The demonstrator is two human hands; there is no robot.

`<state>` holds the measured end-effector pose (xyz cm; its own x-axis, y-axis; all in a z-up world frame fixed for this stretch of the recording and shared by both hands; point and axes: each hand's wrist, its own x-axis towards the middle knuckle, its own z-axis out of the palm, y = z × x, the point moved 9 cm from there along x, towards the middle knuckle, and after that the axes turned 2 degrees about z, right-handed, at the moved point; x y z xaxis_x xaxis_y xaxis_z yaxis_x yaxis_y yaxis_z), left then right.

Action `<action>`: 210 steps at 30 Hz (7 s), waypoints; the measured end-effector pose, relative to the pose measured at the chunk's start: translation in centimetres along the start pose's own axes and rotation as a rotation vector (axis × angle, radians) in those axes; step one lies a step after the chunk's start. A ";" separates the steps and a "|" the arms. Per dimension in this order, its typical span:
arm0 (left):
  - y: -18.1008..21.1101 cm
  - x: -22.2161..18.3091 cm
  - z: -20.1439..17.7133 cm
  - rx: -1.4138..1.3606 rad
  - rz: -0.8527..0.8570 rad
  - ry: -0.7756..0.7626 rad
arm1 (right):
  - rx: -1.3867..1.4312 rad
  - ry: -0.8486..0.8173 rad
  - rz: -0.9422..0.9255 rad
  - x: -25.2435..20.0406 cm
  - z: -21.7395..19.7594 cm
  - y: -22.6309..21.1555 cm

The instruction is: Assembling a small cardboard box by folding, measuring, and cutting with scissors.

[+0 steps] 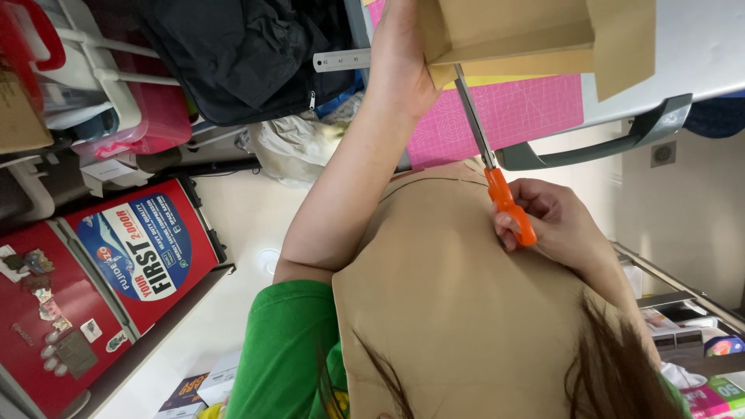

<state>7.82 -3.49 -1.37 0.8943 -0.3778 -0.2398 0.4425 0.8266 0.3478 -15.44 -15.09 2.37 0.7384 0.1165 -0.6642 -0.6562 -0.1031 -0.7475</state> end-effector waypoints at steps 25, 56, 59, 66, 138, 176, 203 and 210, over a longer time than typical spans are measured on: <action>6.3 -0.9 -0.5 0.082 0.231 0.203 | 0.071 0.029 0.179 -1.4 -2.4 0.9; 9.6 -5.3 1.1 0.388 0.144 0.285 | 0.057 0.241 -0.316 -1.0 -8.1 0.6; 9.8 -5.6 1.5 0.406 0.132 0.297 | 0.058 0.190 -0.370 -1.3 -7.7 0.4; 9.8 -5.8 1.7 0.369 0.145 0.283 | 0.088 0.218 -0.342 -1.3 -7.5 1.3; 5.9 1.7 -8.5 0.292 0.104 0.425 | 0.393 -0.417 -0.157 -3.2 2.3 -3.8; 2.3 10.6 -10.0 -0.158 0.006 -0.872 | 0.344 -0.496 -0.142 -0.8 5.6 -2.0; 0.0 8.5 -2.2 -0.054 -0.433 -0.979 | 0.341 -0.564 -0.142 -0.5 7.0 -2.0; 0.2 7.3 -2.5 -0.064 -0.418 -0.982 | 0.311 -0.510 -0.235 -0.1 6.2 -2.4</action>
<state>14.27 -4.98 -5.32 0.3468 -0.7832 0.5160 0.7475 0.5631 0.3524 -14.93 -8.71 4.20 0.7515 0.5641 -0.3420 -0.5569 0.2647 -0.7873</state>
